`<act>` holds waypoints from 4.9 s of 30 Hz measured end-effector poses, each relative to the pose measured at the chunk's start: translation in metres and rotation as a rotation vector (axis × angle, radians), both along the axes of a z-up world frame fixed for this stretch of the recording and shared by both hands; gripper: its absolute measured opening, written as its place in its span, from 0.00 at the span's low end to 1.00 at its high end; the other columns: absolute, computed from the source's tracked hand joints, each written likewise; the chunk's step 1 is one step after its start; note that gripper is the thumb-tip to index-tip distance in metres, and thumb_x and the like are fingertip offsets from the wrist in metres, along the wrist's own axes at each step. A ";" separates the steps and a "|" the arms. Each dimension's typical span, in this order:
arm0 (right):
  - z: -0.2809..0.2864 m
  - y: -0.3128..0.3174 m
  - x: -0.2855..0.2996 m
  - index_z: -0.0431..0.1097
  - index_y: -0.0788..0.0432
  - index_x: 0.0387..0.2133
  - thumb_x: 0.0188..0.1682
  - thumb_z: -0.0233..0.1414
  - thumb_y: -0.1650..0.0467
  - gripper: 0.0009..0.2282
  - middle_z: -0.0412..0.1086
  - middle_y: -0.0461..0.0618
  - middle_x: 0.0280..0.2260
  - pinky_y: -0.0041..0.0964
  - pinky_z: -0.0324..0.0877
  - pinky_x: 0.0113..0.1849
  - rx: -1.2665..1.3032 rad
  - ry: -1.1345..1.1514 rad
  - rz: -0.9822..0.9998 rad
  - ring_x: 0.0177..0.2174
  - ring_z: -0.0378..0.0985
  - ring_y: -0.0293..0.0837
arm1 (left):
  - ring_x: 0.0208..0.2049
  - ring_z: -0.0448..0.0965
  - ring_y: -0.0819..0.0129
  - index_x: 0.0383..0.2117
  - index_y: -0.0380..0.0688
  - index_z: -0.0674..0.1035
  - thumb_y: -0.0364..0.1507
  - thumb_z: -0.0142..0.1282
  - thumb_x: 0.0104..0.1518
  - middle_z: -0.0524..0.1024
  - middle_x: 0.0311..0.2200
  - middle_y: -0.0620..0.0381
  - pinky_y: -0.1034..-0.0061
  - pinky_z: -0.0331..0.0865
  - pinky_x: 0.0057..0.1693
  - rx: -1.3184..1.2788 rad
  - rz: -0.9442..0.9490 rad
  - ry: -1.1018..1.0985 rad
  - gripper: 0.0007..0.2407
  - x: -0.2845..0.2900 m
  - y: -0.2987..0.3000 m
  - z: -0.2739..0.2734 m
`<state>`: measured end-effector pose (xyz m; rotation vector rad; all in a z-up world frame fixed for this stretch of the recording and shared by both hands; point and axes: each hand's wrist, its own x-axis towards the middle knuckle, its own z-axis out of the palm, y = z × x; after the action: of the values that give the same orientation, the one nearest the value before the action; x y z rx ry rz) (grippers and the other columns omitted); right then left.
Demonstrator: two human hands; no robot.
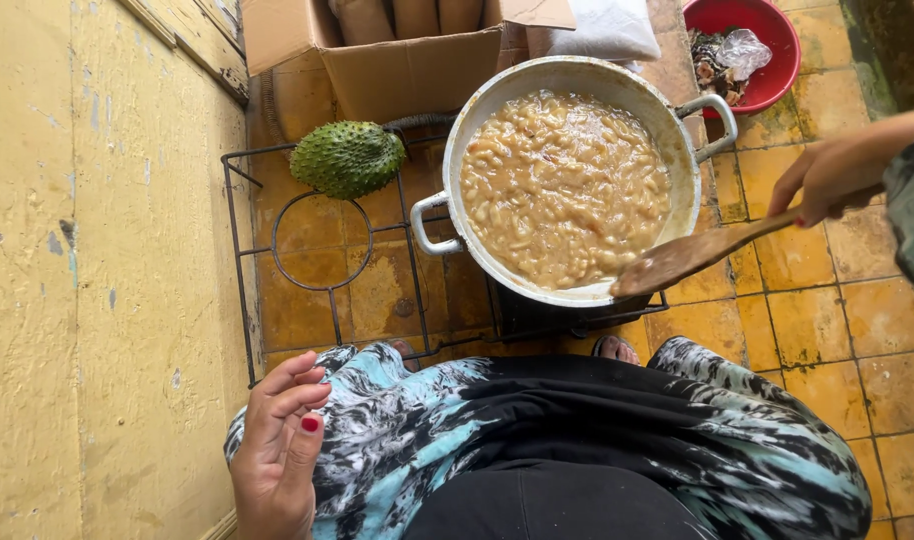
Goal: Stirring a thick mixture in a pot on a floor-level stove using a wooden spoon
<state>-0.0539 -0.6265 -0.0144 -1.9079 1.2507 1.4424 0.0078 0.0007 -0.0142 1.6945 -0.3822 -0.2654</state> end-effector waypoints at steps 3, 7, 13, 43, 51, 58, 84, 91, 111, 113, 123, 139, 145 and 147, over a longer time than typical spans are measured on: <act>-0.024 0.022 -0.019 0.84 0.69 0.50 0.49 0.55 0.87 0.17 0.72 0.64 0.25 0.32 0.53 0.18 0.110 -0.108 -0.176 0.18 0.60 0.45 | 0.60 0.73 0.56 0.43 0.37 0.78 0.29 0.48 0.64 0.69 0.59 0.42 0.61 0.71 0.65 0.005 -0.012 0.001 0.09 0.001 0.002 0.000; -0.091 0.046 -0.058 0.78 0.69 0.51 0.46 0.57 0.86 0.18 0.65 0.58 0.25 0.36 0.62 0.22 0.365 -0.262 -0.372 0.21 0.67 0.48 | 0.60 0.73 0.56 0.43 0.38 0.78 0.29 0.47 0.64 0.69 0.59 0.42 0.62 0.71 0.65 0.006 -0.011 0.008 0.10 0.000 0.002 0.001; -0.101 0.143 -0.050 0.73 0.63 0.52 0.50 0.52 0.80 0.16 0.69 0.59 0.28 0.36 0.65 0.24 0.530 -0.479 -0.471 0.22 0.66 0.46 | 0.60 0.73 0.58 0.43 0.40 0.79 0.30 0.48 0.64 0.69 0.59 0.46 0.63 0.69 0.65 0.021 -0.033 0.030 0.10 0.002 -0.004 0.006; -0.065 0.111 -0.074 0.78 0.58 0.52 0.49 0.55 0.77 0.17 0.66 0.53 0.29 0.33 0.56 0.24 0.195 -0.343 -0.177 0.23 0.59 0.43 | 0.59 0.73 0.58 0.43 0.41 0.80 0.31 0.49 0.63 0.70 0.58 0.45 0.63 0.70 0.65 0.013 -0.030 0.032 0.09 -0.002 0.001 0.007; -0.145 0.174 -0.038 0.64 0.60 0.60 0.51 0.53 0.73 0.22 0.63 0.49 0.21 0.29 0.53 0.16 0.259 -0.728 -0.512 0.15 0.57 0.37 | 0.64 0.72 0.57 0.42 0.41 0.80 0.30 0.49 0.63 0.71 0.57 0.46 0.62 0.70 0.66 0.049 -0.033 0.035 0.09 0.000 -0.009 0.013; -0.128 0.157 -0.028 0.66 0.66 0.57 0.51 0.49 0.78 0.19 0.67 0.53 0.27 0.27 0.62 0.18 0.365 -0.870 -0.799 0.18 0.63 0.39 | 0.62 0.73 0.58 0.43 0.40 0.80 0.29 0.49 0.63 0.71 0.58 0.46 0.63 0.69 0.66 0.054 -0.023 0.042 0.09 0.001 -0.013 0.012; 0.097 0.122 -0.023 0.72 0.40 0.44 0.57 0.35 0.66 0.15 0.81 0.41 0.33 0.38 0.79 0.36 -0.568 -0.017 0.691 0.33 0.84 0.40 | 0.58 0.76 0.60 0.42 0.40 0.80 0.32 0.49 0.62 0.72 0.58 0.48 0.66 0.73 0.60 0.097 -0.032 0.035 0.11 -0.002 -0.010 0.005; 0.012 0.087 -0.048 0.73 0.42 0.43 0.52 0.41 0.66 0.13 0.75 0.39 0.28 0.29 0.73 0.29 -0.760 -0.116 0.826 0.26 0.79 0.35 | 0.58 0.76 0.56 0.41 0.35 0.80 0.33 0.49 0.61 0.73 0.57 0.43 0.63 0.73 0.63 0.120 -0.003 -0.012 0.13 -0.005 -0.005 0.004; -0.118 0.084 -0.032 0.69 0.44 0.52 0.55 0.48 0.67 0.12 0.75 0.47 0.33 0.40 0.73 0.23 -0.908 -0.941 0.958 0.26 0.78 0.47 | 0.57 0.76 0.55 0.42 0.36 0.81 0.32 0.50 0.63 0.72 0.57 0.41 0.64 0.72 0.61 -0.019 -0.026 -0.016 0.12 0.004 -0.005 -0.017; -0.107 0.098 -0.036 0.67 0.48 0.54 0.56 0.48 0.67 0.13 0.75 0.48 0.34 0.37 0.74 0.24 -0.951 -0.929 1.078 0.25 0.79 0.44 | 0.57 0.76 0.55 0.42 0.36 0.81 0.31 0.50 0.62 0.72 0.57 0.41 0.64 0.72 0.61 -0.019 -0.036 -0.018 0.12 0.003 -0.008 -0.013; -0.023 0.125 -0.046 0.68 0.46 0.56 0.63 0.40 0.62 0.14 0.71 0.38 0.26 0.30 0.72 0.23 -1.084 -0.687 1.161 0.20 0.73 0.35 | 0.58 0.75 0.56 0.42 0.37 0.80 0.31 0.49 0.62 0.71 0.59 0.42 0.62 0.71 0.63 0.014 -0.076 -0.027 0.12 0.002 -0.001 -0.004; -0.079 0.088 -0.053 0.71 0.40 0.54 0.48 0.57 0.58 0.19 0.77 0.50 0.50 0.47 0.75 0.43 -0.465 -0.369 0.311 0.46 0.80 0.51 | 0.57 0.76 0.57 0.39 0.39 0.81 0.33 0.50 0.63 0.73 0.57 0.43 0.65 0.72 0.62 -0.001 0.044 -0.017 0.11 -0.003 0.009 -0.006; -0.122 0.094 -0.033 0.69 0.41 0.55 0.50 0.56 0.62 0.18 0.75 0.51 0.49 0.50 0.70 0.45 -0.436 -0.602 0.223 0.45 0.77 0.53 | 0.55 0.76 0.57 0.41 0.37 0.81 0.33 0.50 0.62 0.73 0.57 0.43 0.65 0.71 0.61 -0.001 0.031 -0.026 0.12 -0.001 0.002 -0.009; -0.127 0.096 -0.027 0.68 0.34 0.54 0.50 0.52 0.57 0.17 0.72 0.45 0.48 0.51 0.68 0.43 -0.543 -0.628 0.297 0.43 0.77 0.55 | 0.56 0.76 0.58 0.41 0.40 0.81 0.33 0.50 0.63 0.73 0.58 0.43 0.65 0.70 0.62 -0.010 -0.005 -0.025 0.11 0.000 0.001 -0.011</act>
<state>-0.0812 -0.5302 -0.1410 -2.7066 1.1375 0.5229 0.0080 0.0012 -0.0249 1.6885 -0.4056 -0.2455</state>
